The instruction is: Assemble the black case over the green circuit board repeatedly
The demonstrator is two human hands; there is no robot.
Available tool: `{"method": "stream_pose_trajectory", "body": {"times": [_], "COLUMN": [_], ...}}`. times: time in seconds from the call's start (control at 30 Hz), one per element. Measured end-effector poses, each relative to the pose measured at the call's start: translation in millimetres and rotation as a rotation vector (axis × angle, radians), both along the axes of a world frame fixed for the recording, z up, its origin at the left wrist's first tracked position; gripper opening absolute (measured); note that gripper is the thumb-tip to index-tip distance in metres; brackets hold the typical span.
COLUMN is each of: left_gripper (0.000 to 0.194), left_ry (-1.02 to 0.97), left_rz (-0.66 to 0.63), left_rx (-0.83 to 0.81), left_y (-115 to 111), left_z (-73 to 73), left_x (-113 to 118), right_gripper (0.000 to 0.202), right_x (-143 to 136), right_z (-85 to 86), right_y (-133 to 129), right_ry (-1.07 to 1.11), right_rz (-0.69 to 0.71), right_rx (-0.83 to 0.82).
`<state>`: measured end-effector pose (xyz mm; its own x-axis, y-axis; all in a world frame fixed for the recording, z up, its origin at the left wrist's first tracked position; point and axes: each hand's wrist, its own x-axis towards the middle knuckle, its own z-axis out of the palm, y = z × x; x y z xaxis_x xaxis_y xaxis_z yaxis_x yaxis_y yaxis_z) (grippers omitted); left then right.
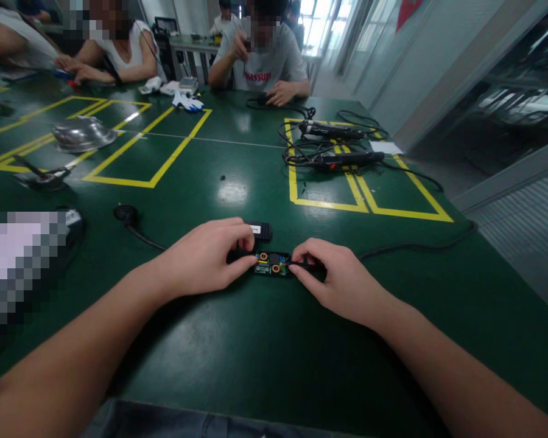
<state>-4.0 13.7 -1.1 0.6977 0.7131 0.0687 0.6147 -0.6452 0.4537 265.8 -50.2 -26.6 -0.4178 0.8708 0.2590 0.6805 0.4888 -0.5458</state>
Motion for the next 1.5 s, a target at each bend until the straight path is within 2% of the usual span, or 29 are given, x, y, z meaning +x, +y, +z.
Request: {"method": "stream_pose_trajectory", "body": {"times": [0.1, 0.3, 0.6, 0.8, 1.0, 1.2, 1.3, 1.37, 1.43, 1.5], "left_gripper": [0.011, 0.012, 0.007, 0.007, 0.010, 0.009, 0.016, 0.020, 0.029, 0.040], "left_ry": [0.074, 0.033, -0.031, 0.011, 0.000, -0.002, -0.045, -0.076, -0.070, -0.026], "left_rz": [-0.044, -0.042, -0.060, -0.055, -0.127, -0.147, -0.092, 0.031, 0.132, 0.157], "left_rx": [-0.117, -0.179, -0.161, -0.142, 0.010, 0.038, 0.149, 0.251, 0.251, 0.174], "left_y": [-4, -4, -3, 0, 4, 4, 2, 2, 5, 9], "left_z": [5.4, 4.2, 16.2, 11.8, 8.8, 8.9, 3.5, -3.0, -9.8, -14.0], "left_x": [1, 2, -4, -7, -10, -10, -5, -1, 2, 3], "right_gripper": [0.007, 0.006, 0.011, 0.013, 0.014, 0.013, 0.012, 0.010, 0.023, 0.039], "right_x": [0, 1, 1, 4, 6, 8, 6, 3, 1, -1], "right_z": [-1.4, -2.7, 4.1, -0.4, -1.9, -3.2, -4.7, -6.2, -7.6, -8.6], "right_y": [0, 0, -1, 2, 4, 5, 4, 2, 0, -1], "right_ry": [0.013, 0.053, 0.084, 0.086, 0.082, 0.076, 0.075, 0.081, 0.110, 0.143], "right_rz": [-0.005, -0.021, 0.010, 0.048, 0.056, 0.074, 0.062, 0.030, -0.010, -0.040], "right_rx": [0.001, 0.038, 0.065, 0.079, 0.093, 0.100, 0.089, 0.070, 0.042, 0.026]}}
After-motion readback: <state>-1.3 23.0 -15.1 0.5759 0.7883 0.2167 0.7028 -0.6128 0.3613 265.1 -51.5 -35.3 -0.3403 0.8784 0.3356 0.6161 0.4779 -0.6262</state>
